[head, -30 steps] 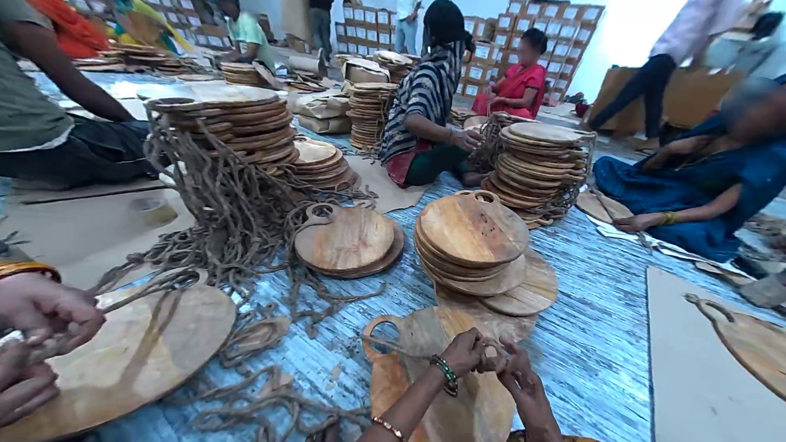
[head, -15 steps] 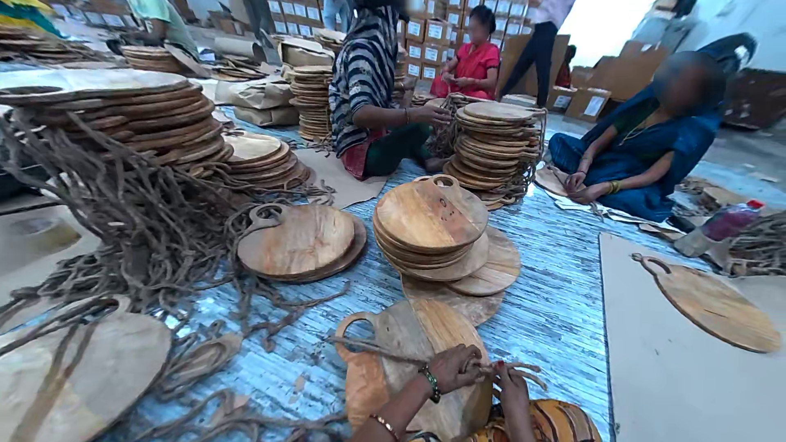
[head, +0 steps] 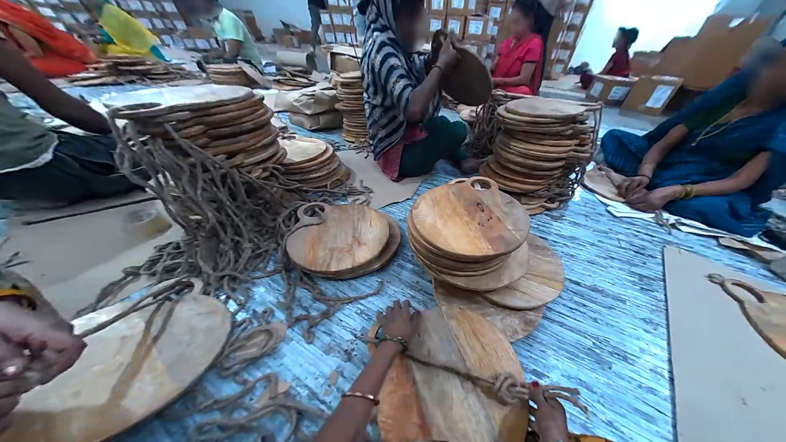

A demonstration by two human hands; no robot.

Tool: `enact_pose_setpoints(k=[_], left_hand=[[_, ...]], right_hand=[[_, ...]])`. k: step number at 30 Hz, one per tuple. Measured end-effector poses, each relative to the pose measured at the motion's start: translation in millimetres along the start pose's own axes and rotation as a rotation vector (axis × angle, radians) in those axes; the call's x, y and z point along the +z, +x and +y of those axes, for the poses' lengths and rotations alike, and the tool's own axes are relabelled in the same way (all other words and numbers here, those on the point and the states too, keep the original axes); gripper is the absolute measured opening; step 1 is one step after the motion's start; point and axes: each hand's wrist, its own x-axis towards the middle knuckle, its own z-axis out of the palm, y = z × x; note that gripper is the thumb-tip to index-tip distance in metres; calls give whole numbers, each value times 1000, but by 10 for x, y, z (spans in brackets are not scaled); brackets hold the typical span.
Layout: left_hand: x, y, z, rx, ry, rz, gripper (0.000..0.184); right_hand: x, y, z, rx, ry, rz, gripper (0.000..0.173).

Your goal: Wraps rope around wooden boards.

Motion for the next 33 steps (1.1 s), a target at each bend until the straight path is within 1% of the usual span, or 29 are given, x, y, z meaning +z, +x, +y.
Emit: enact_pose_setpoints(k=[1, 3, 6, 9, 12, 15, 19, 24, 27, 30, 33], left_hand=[[-19, 30, -140, -25, -17, -38, 53], [-31, 48, -300, -32, -83, -61, 52], [-13, -5, -341, -79, -201, -35, 47], [51, -114, -355, -138, -278, -18, 47], [166, -283, -361, -186, -289, -33, 49], [247, -424, -353, -199, -290, -94, 49], [296, -481, -352, -171, -321, -188, 46], [252, -464, -406, -120, -303, -257, 45], [119, -466, -521, -166, -254, -327, 48], [15, -494, -662, -237, -291, -295, 46], [20, -497, -734, -323, -247, -296, 53]], right_hand=[[18, 29, -1, -6, 8, -3, 39], [49, 78, -52, -5, -4, -29, 38], [98, 135, -187, -43, -148, -16, 38], [95, 196, -398, -98, -304, -27, 38], [37, 275, -554, -73, -425, -56, 38], [-115, 360, -551, -36, -485, -110, 39], [-329, 477, -426, 22, -603, -178, 43], [-354, 475, -299, 42, -517, -181, 43], [-290, 388, -281, 45, -480, -253, 41], [-152, 323, -279, 39, -468, -322, 39], [-68, 269, -286, 20, -539, -358, 37]])
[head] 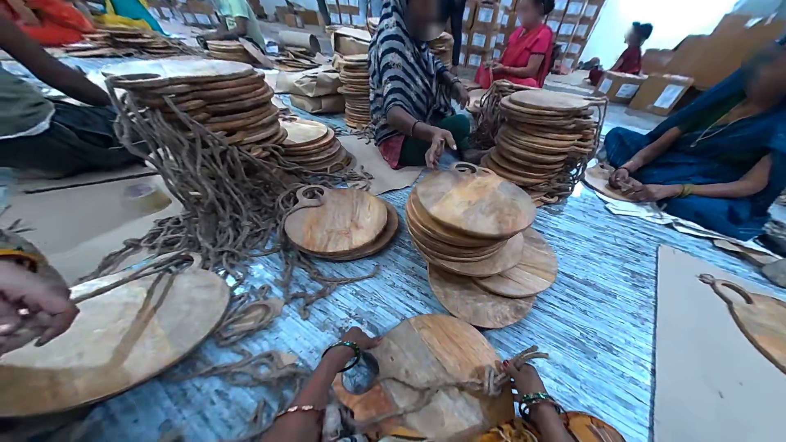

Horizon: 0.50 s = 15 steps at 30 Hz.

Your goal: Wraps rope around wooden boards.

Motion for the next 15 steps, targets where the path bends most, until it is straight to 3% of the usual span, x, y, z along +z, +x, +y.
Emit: enact_pose_setpoints(k=[6, 10, 15], left_hand=[[-68, -6, -184, 95, -36, 19, 45], [-156, -224, -16, 91, -130, 94, 38], [-174, 183, -234, 103, -85, 36, 38]], right_hand=[[129, 16, -101, -221, -189, 10, 35], [224, 13, -172, -290, -208, 64, 35], [297, 58, -240, -270, -314, 18, 37]])
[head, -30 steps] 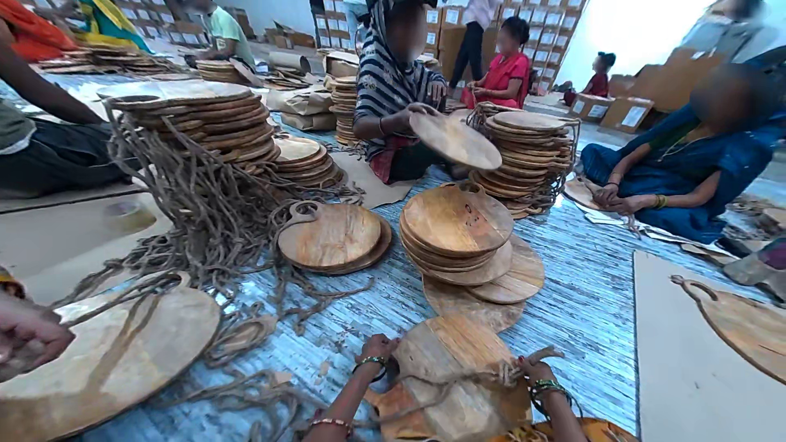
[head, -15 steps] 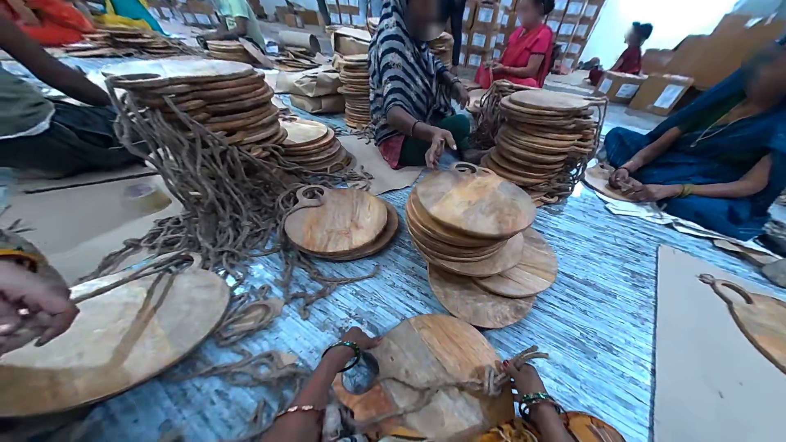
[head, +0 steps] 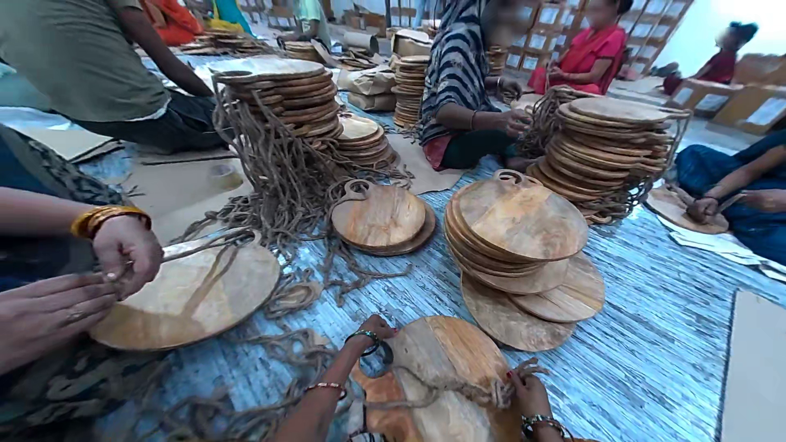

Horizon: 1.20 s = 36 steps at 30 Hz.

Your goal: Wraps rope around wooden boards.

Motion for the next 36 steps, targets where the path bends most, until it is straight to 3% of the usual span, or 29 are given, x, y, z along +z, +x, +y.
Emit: enact_pose_setpoints(k=[5, 14, 21, 23, 29, 31, 34, 36], left_hand=[[-185, 186, 162, 67, 19, 23, 39], [-113, 314, 42, 60, -87, 138, 36], [66, 179, -31, 84, -98, 132, 37], [96, 140, -25, 84, -83, 126, 36], [36, 125, -75, 175, -99, 104, 33], [-39, 140, -129, 297, -36, 24, 43], [-143, 79, -30, 345, 317, -184, 93], [-88, -79, 44, 322, 576, -292, 114]], right_hand=[[63, -23, -46, -10, 74, 116, 35], [153, 41, -88, 6, -21, 78, 34], [-123, 81, -366, 125, -453, -265, 44], [-109, 45, -346, 158, -482, -291, 44], [-237, 59, 116, 194, 39, -15, 41], [-308, 38, 191, 205, 223, 0, 36], [-357, -9, 130, 246, 501, 26, 30], [-343, -18, 74, 262, 603, 84, 29]])
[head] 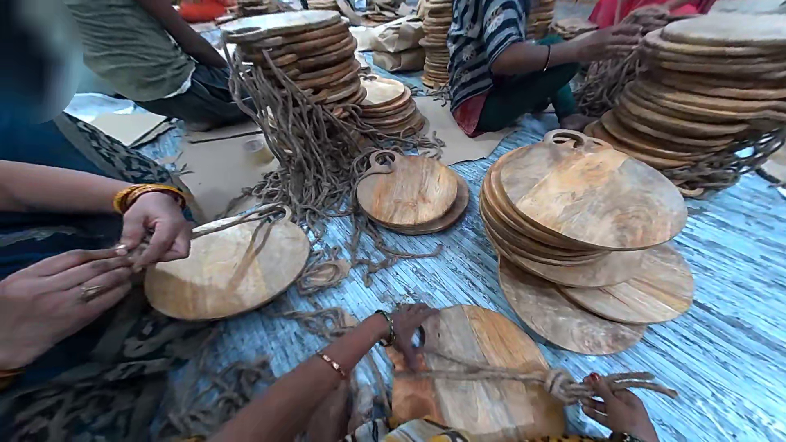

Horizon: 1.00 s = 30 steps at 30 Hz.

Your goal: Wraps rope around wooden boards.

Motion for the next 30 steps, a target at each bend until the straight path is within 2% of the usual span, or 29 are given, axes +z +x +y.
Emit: enact_pose_setpoints(k=[2, 7, 15, 19, 26, 30], left_hand=[[74, -145, 102, -25, 133, -82, 122], [181, -197, -146, 15, 190, -22, 131], [182, -110, -147, 21, 243, 11, 129], [176, -104, -128, 29, 247, 22, 130], [55, -78, -56, 106, 199, 14, 112], [-50, -23, -114, 130, 187, -11, 97]], right_hand=[[28, -12, -35, -4, 58, 35, 30], [84, -34, -52, -41, 167, 88, 27], [54, -64, -46, -20, 207, 97, 25], [33, -86, -49, -6, 145, 70, 28], [-49, -175, -1, 76, -6, -51, 27], [-53, 35, 143, 47, -300, -129, 34]])
